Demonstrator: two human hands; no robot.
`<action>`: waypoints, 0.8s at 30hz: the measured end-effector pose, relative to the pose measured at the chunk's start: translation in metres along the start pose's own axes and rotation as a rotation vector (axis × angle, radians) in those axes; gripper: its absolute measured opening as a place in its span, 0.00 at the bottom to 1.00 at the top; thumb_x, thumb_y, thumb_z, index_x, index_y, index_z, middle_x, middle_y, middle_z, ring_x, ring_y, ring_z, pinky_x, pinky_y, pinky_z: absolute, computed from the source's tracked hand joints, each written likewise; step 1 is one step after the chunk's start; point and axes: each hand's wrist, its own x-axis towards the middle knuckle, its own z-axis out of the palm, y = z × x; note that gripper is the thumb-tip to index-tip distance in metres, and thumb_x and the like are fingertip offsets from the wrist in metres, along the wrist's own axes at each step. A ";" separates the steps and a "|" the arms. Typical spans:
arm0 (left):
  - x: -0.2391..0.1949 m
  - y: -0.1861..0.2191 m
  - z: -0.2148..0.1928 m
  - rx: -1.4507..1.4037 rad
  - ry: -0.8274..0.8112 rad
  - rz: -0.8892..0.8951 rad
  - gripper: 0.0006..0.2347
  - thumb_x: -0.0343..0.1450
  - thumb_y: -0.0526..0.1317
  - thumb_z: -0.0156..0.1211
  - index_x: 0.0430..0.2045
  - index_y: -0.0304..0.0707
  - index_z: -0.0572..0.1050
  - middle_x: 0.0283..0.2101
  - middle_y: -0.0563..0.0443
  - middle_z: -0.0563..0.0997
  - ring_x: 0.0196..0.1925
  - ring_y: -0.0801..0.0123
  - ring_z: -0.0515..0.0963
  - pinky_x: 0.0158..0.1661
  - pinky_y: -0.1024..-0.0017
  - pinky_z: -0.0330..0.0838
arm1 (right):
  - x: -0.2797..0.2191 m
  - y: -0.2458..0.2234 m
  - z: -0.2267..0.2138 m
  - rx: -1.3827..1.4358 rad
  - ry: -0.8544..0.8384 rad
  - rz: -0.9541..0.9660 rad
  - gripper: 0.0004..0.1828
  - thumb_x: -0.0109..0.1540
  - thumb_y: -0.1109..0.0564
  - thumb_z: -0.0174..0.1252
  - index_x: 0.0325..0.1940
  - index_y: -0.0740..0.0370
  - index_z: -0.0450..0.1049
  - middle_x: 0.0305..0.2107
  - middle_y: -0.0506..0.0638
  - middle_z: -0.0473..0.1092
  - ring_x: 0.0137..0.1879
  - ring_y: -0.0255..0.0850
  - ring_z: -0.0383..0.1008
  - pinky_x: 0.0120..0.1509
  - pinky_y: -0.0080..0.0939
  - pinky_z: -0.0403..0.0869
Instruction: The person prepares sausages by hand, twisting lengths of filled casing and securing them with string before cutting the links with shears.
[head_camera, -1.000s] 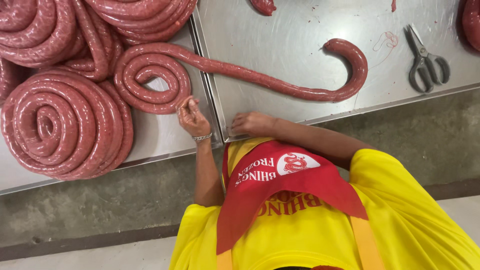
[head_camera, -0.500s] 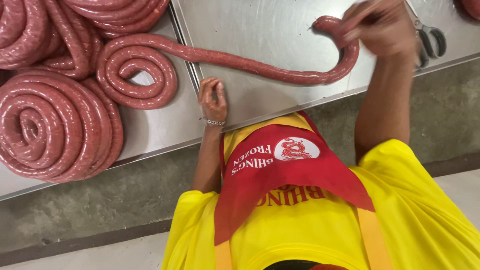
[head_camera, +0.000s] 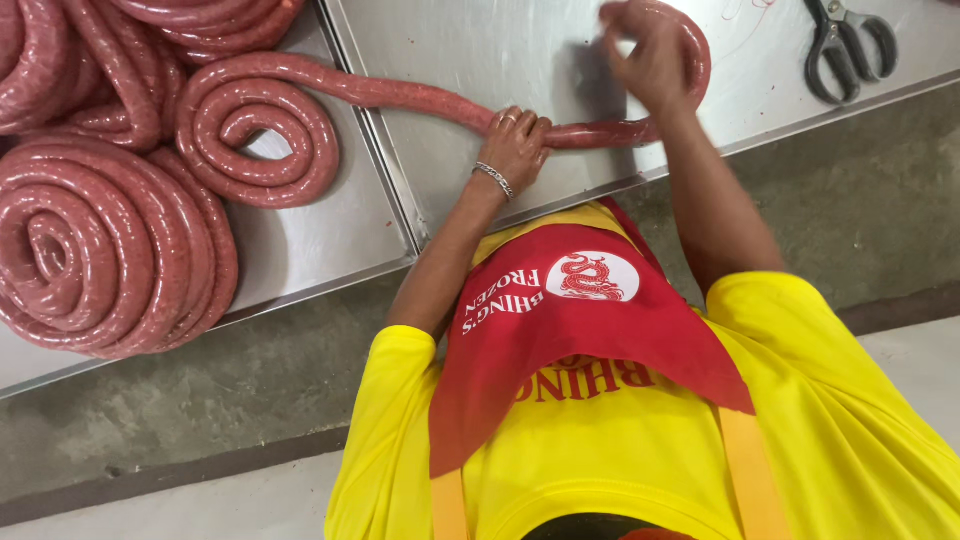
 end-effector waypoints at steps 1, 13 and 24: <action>0.000 0.001 -0.002 -0.028 -0.032 0.031 0.19 0.74 0.50 0.64 0.54 0.39 0.73 0.53 0.43 0.80 0.61 0.52 0.75 0.64 0.52 0.64 | -0.025 -0.020 0.005 -0.113 -0.081 -0.008 0.16 0.71 0.52 0.61 0.60 0.63 0.76 0.52 0.56 0.76 0.60 0.45 0.76 0.65 0.45 0.74; -0.082 -0.014 -0.091 -0.368 -0.412 -0.306 0.14 0.73 0.51 0.63 0.37 0.39 0.82 0.31 0.37 0.81 0.35 0.45 0.81 0.37 0.52 0.74 | -0.102 -0.091 0.077 -0.631 -0.530 -0.365 0.22 0.53 0.44 0.68 0.40 0.61 0.73 0.36 0.53 0.76 0.46 0.48 0.78 0.55 0.49 0.75; -0.084 0.030 -0.074 -0.210 -0.170 -0.205 0.21 0.69 0.56 0.65 0.42 0.35 0.76 0.31 0.36 0.83 0.34 0.43 0.83 0.34 0.48 0.75 | -0.068 -0.101 0.055 -0.347 -0.374 -0.513 0.24 0.52 0.45 0.68 0.44 0.63 0.76 0.33 0.55 0.75 0.36 0.51 0.77 0.41 0.48 0.77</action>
